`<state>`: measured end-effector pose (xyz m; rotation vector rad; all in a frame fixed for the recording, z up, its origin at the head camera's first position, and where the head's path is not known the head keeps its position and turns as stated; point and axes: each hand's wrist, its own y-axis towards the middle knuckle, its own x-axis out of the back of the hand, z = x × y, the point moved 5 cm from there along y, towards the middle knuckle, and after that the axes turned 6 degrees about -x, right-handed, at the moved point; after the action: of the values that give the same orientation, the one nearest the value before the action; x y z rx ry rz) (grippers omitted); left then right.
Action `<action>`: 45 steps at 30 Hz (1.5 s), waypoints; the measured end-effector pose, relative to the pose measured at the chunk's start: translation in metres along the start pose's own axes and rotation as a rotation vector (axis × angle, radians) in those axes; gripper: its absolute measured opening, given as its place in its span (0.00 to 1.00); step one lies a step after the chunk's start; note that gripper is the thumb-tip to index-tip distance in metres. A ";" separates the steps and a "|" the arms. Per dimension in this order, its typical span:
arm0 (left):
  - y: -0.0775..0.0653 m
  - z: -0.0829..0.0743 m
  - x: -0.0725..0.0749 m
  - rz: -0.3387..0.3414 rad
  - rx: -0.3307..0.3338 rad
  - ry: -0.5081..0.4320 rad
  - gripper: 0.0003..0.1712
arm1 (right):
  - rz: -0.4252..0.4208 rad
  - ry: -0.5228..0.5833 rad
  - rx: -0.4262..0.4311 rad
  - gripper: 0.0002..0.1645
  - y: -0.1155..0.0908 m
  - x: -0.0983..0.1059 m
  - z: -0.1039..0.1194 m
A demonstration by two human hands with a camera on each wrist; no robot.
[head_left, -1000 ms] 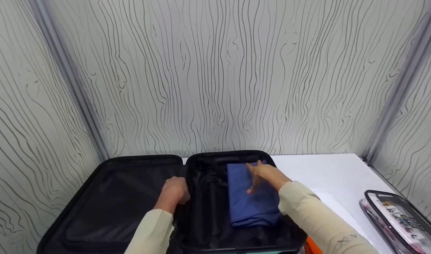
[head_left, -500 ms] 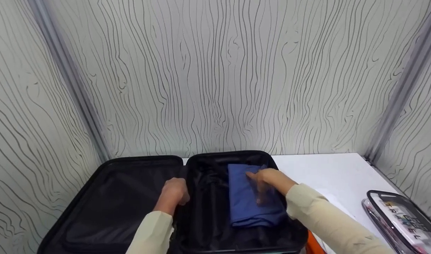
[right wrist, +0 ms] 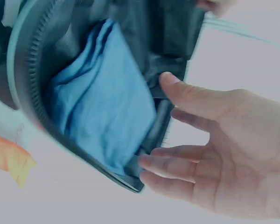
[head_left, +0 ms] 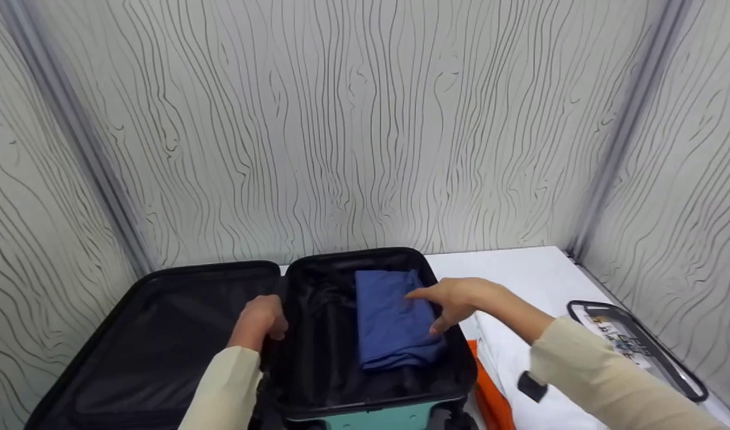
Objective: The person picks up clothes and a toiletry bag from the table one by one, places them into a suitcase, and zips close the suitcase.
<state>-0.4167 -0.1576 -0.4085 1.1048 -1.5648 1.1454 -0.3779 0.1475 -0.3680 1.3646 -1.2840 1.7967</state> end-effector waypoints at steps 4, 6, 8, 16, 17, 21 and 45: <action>-0.001 0.005 0.001 0.002 0.001 -0.028 0.08 | -0.085 0.074 0.068 0.41 -0.029 0.007 -0.007; -0.001 0.005 0.001 0.000 0.004 -0.034 0.08 | -0.136 0.110 0.091 0.39 -0.038 0.005 -0.014; -0.001 0.006 -0.001 -0.002 0.009 -0.037 0.08 | -0.187 0.154 0.109 0.37 -0.044 0.001 -0.022; -0.008 0.015 -0.004 0.020 0.018 -0.076 0.08 | -0.323 0.361 0.127 0.32 -0.064 -0.028 -0.071; -0.008 0.016 -0.004 0.025 0.019 -0.079 0.07 | -0.329 0.381 0.110 0.32 -0.065 -0.032 -0.079; -0.011 0.019 0.000 0.025 0.016 -0.084 0.05 | -0.346 0.420 0.005 0.33 -0.067 -0.054 -0.112; -0.006 0.010 -0.005 0.003 0.014 -0.032 0.07 | -0.127 0.902 -0.524 0.21 -0.076 -0.171 -0.192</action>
<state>-0.4111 -0.1672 -0.4140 1.1348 -1.5859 1.1472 -0.3353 0.3733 -0.5059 0.2609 -0.9994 1.5249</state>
